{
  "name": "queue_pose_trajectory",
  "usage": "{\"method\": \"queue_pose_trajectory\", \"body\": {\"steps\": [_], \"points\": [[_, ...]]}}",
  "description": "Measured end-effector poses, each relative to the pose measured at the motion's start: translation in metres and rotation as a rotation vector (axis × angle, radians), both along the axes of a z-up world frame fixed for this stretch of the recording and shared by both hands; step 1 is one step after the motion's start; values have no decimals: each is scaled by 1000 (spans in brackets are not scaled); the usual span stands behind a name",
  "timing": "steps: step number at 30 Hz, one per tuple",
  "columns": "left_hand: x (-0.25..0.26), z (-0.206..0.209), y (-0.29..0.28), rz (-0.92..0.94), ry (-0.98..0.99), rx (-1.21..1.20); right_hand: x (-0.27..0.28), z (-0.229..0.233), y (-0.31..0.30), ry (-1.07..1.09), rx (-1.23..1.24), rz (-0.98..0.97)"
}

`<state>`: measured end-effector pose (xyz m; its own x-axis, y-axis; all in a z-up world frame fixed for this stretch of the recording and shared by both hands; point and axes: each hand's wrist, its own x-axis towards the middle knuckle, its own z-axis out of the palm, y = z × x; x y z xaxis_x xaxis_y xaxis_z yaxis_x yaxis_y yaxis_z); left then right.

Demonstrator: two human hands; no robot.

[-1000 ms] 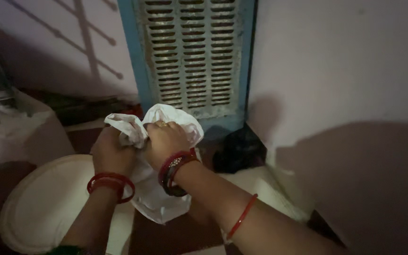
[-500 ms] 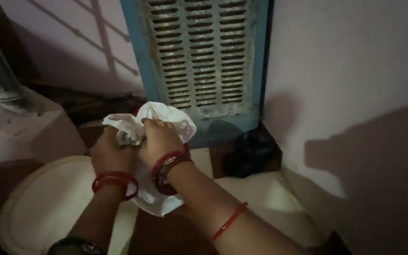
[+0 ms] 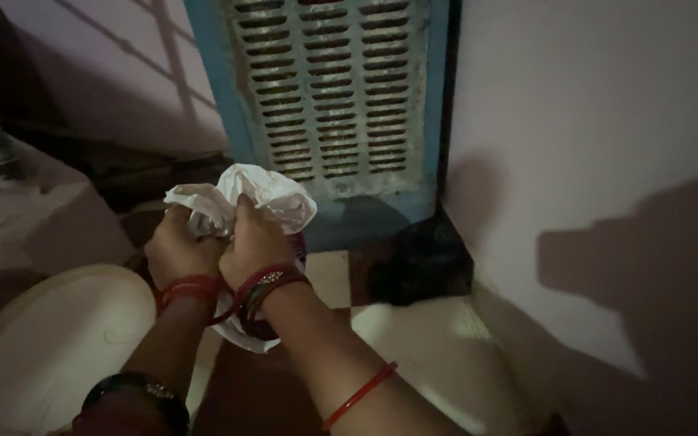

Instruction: The person removes a full white trash bag from a small bin, ties it closed by hand, and then places a new black trash bag into the bin.

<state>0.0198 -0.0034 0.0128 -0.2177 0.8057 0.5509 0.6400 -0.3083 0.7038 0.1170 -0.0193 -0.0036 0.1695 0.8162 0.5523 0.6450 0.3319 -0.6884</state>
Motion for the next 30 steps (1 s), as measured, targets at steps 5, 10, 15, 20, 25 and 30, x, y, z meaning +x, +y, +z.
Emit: {"method": "queue_pose_trajectory", "body": {"steps": [5,10,15,20,25,30], "points": [[10,13,-4,55,119,-133,5,1,-9,72,-112,26],[1,6,9,87,232,-69,4,-2,-10,79,-202,51],[-12,-11,22,28,120,38,4,-15,5,83,-208,53],[0,-23,26,75,-33,43,13,-26,20,-88,-165,37],[6,-41,38,-10,-24,122,29,-38,14,-154,-127,65],[8,-46,49,-47,-4,186,46,-40,5,-249,-201,91]]}}
